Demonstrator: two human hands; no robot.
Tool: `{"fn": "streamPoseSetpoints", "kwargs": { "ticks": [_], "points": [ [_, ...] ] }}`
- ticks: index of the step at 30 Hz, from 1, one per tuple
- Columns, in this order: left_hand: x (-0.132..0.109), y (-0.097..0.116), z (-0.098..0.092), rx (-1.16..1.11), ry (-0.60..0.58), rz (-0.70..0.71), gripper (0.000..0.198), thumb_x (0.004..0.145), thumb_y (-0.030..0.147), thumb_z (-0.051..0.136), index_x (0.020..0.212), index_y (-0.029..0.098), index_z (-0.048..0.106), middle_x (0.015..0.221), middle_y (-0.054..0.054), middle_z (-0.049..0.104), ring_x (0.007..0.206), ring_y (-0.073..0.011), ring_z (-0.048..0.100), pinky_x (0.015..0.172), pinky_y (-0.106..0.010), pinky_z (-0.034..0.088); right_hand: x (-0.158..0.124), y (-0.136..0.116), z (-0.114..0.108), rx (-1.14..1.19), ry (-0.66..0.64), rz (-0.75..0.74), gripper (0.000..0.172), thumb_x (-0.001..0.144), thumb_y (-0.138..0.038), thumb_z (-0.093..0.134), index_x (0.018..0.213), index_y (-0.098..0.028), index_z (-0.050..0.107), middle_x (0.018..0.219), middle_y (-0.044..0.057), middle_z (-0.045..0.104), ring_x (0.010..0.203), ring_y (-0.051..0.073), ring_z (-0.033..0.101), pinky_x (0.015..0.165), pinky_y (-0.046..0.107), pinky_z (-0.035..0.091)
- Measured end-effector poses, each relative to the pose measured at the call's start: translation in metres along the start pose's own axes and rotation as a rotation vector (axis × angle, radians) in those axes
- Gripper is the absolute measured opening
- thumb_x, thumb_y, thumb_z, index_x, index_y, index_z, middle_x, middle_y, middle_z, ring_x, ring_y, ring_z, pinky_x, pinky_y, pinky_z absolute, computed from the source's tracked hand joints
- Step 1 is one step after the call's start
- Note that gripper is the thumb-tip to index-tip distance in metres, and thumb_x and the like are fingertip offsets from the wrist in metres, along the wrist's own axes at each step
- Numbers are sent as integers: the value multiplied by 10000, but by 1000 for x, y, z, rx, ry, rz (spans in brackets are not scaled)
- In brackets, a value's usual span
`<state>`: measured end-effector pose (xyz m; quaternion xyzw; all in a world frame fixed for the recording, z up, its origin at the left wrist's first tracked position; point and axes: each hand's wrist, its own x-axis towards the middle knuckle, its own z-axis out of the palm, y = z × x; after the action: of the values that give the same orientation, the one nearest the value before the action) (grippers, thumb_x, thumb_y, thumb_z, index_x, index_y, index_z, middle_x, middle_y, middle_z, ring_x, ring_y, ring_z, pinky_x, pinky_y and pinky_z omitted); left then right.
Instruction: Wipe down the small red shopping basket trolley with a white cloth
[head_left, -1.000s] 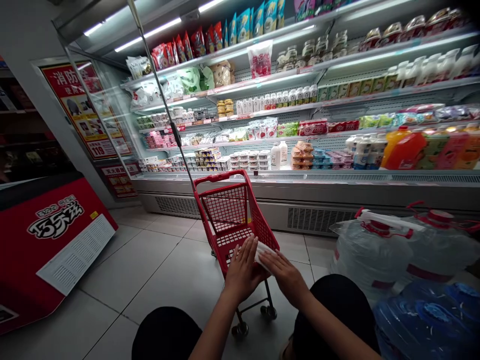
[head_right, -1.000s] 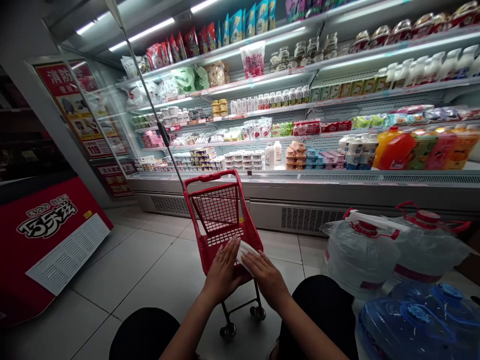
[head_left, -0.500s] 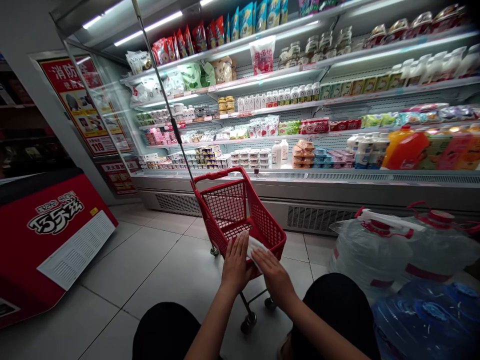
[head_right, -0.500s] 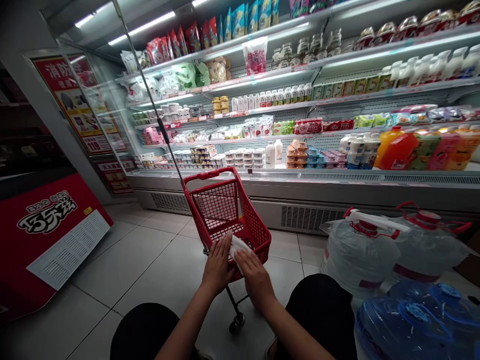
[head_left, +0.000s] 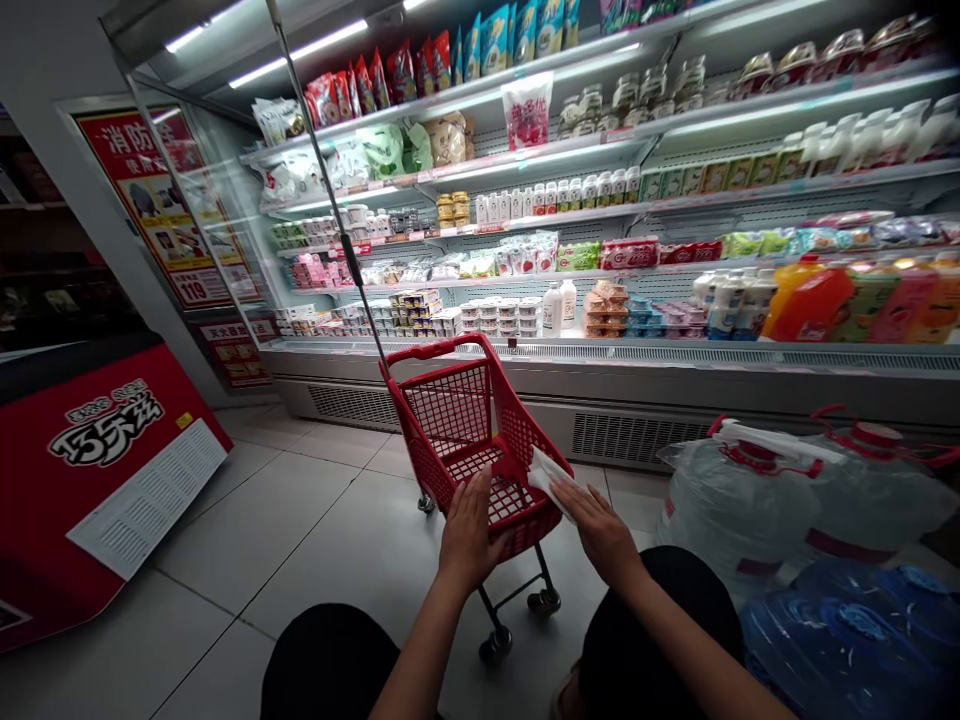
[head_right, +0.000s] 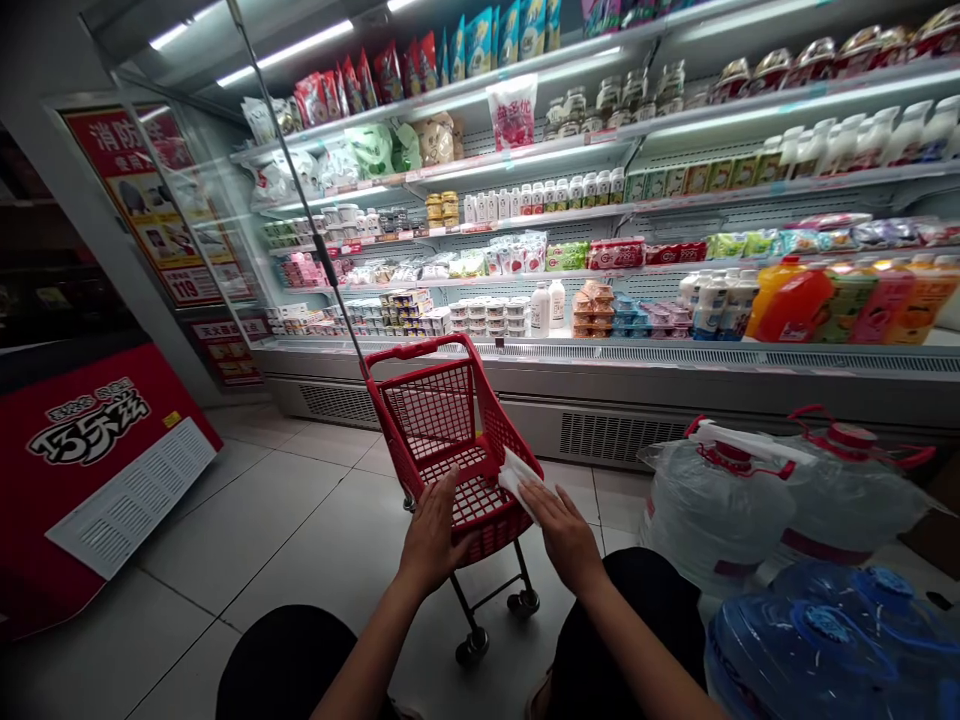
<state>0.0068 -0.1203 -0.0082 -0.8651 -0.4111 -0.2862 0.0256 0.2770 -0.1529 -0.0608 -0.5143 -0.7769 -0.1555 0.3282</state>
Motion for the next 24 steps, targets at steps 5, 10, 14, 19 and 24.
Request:
{"fn": "streamPoseSetpoints", "kwargs": {
  "ticks": [5,10,14,19,24],
  "points": [
    [0,19,4,89,-11,25,996,893,213,607,1659,239,-29,1693,-86,294,1532,-262,344,1269,-498,262,7,18,9,95,8,79,771,953,12,260,1643,-328,202,1621,10,434,1508,151,366,1230,453,363],
    [6,37,12,136,-16,44,1033,858,219,606,1662,232,-43,1707,-83,243,1528,-284,351,1263,-519,262,21,27,16,107,40,148,745,944,-10,294,1623,-316,290,1571,32,507,1474,177,431,1211,483,393],
    [7,48,19,151,-5,16,1038,840,228,622,1664,201,-10,1722,-93,183,1563,-291,267,1272,-522,246,24,-1,24,123,68,144,722,929,-5,323,1595,-279,375,1527,55,558,1454,201,463,1212,504,397],
    [0,59,26,135,8,21,994,859,220,595,1663,178,12,1734,-93,129,1593,-283,164,1271,-516,251,17,-56,25,193,32,37,712,944,-41,381,1619,-256,310,1556,68,521,1470,213,440,1202,509,421],
    [2,47,14,131,-50,238,925,912,223,530,1662,164,-8,1722,-80,188,1588,-236,189,1277,-449,242,4,-43,10,206,14,-76,725,945,-18,378,1615,-288,312,1537,44,546,1460,197,454,1185,466,454]
  ]
}}
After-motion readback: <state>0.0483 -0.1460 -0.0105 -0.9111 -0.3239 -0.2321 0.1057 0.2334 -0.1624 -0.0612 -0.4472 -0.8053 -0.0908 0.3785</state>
